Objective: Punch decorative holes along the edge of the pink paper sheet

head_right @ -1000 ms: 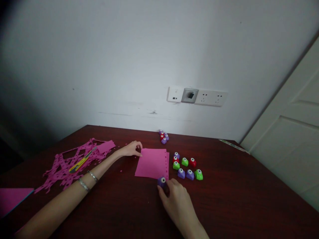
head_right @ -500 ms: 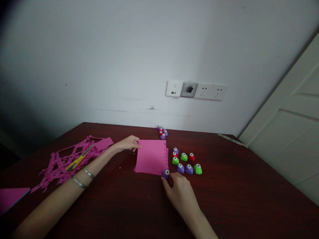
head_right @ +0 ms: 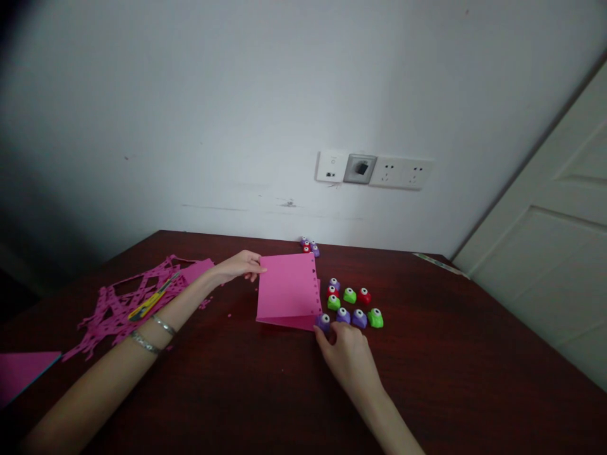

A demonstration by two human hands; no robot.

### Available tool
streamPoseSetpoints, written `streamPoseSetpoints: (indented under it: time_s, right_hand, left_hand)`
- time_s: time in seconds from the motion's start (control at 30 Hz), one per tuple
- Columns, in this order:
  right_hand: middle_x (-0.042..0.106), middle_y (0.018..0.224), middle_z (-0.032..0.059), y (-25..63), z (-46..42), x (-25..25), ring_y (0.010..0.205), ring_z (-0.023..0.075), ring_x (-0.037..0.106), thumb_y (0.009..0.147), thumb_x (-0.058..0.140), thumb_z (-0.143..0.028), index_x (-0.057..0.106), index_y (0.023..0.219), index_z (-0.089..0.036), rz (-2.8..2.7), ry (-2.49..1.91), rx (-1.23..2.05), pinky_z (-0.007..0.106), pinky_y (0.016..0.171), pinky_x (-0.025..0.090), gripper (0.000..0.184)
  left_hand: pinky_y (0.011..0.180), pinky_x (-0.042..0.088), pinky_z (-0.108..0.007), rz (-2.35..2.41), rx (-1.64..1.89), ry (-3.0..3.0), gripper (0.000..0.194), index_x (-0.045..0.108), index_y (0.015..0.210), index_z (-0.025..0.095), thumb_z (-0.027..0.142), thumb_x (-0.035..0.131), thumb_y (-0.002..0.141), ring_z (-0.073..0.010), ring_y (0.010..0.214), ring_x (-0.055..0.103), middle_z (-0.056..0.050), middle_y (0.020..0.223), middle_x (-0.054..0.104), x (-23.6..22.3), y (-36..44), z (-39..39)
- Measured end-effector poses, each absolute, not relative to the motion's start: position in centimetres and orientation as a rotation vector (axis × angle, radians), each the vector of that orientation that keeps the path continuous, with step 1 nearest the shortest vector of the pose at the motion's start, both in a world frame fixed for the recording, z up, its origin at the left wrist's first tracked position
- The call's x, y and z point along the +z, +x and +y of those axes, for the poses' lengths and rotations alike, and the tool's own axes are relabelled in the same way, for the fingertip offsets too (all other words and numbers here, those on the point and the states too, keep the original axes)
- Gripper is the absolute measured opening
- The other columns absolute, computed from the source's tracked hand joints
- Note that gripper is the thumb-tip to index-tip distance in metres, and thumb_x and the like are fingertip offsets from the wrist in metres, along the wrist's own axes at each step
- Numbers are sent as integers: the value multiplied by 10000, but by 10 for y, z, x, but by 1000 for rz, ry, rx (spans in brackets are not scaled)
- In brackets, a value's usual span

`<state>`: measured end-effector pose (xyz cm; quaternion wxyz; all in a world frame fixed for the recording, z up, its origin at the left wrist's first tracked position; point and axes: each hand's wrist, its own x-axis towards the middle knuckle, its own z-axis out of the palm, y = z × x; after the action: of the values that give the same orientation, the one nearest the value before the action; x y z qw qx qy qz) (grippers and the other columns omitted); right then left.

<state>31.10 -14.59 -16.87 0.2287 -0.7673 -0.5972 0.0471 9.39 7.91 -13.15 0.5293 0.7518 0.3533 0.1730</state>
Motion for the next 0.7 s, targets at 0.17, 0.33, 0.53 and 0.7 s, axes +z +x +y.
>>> streamPoseSetpoints:
  time_s: [0.17,0.33,0.53,0.7]
  right_hand:
    - [615,592,37,311,-146,-169,545,171,569,818,457,-426,519,545,-196,-1638,-2135,117,257,532,336,362]
    - [617,592,37,312,-146,-171,551,174,570,817,457,-433,527,548,-196,-1636,-2147,103,258,535,335,365]
    - [617,592,38,311,-145,-170,553,174,575,820,454,-430,529,550,-194,-1633,-2161,109,259,534,332,367]
    - [623,606,44,310,-145,-167,558,175,574,818,460,-413,527,552,-193,-1635,-2188,105,256,530,330,351]
  left_hand:
    - [435,279,-211,852,409,1769,193,538,643,133,278,665,656,-84,449,510,8,477,553,-134,96,79]
    - [438,289,-214,830,411,1750,195,541,641,133,274,676,645,-88,458,520,9,480,552,-137,97,80]
    - [437,287,-221,829,416,1743,195,535,625,139,273,676,647,-86,446,510,6,482,552,-136,96,80]
    - [439,285,-219,805,415,1748,194,539,628,143,280,675,646,-82,448,503,12,476,547,-137,95,82]
